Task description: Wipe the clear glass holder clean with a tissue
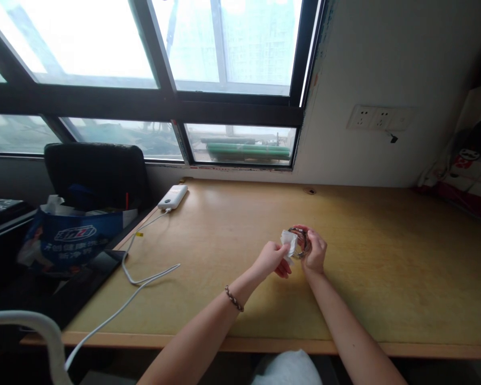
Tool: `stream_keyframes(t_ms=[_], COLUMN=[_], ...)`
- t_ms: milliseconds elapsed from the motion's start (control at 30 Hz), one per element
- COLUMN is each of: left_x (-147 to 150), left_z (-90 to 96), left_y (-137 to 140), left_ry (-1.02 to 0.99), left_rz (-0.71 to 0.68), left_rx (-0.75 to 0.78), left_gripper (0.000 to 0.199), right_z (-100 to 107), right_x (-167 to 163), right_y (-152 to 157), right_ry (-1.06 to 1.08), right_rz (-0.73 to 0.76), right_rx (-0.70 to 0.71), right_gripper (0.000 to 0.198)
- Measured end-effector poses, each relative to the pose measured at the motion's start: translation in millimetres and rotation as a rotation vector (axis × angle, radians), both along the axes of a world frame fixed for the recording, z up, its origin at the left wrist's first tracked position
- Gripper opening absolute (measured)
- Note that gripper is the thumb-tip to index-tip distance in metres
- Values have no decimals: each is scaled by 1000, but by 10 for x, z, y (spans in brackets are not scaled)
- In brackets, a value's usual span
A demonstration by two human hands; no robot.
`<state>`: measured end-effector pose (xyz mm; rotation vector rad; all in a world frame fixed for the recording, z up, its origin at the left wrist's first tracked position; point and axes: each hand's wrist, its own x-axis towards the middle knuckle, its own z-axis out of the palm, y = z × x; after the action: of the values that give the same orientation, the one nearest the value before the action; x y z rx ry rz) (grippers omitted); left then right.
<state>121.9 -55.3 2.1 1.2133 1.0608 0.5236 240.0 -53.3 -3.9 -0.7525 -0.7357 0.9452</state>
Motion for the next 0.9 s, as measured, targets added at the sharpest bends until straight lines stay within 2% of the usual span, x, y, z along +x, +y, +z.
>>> stream_keyframes(t_ms=[133,300,433,600,667,767,900], left_x=[-7,11,56,28,7,0,6], left_z=[-20,-62,-49,19,56,100,111], left_y=[8,-10,-65,-128,-161,-217,-223], left_ry=[-187,-229,-93,302,441,556,546], left_rz=[-15,12,-19,2,-14,-14,78], left_rx=[-96,-24,241,846,1017,1121,1098], left_gripper=[50,49,49,47,46,42,43], right_z=[-16,-24,-48,-78,-75,-67,-80], right_x=[10,14,27,22,12,-5,-47], right_y=[23,40,30,29,34,29,-27], right_ry=[20,-14,-86,-122,-122,-141,-236], right_rz=[-106,-168,-150,-68,-53,-29,5], right_rx=[-8,-15,-30,-61,-62,-54,-25], right_gripper=[25,24,23,26,27,27,23])
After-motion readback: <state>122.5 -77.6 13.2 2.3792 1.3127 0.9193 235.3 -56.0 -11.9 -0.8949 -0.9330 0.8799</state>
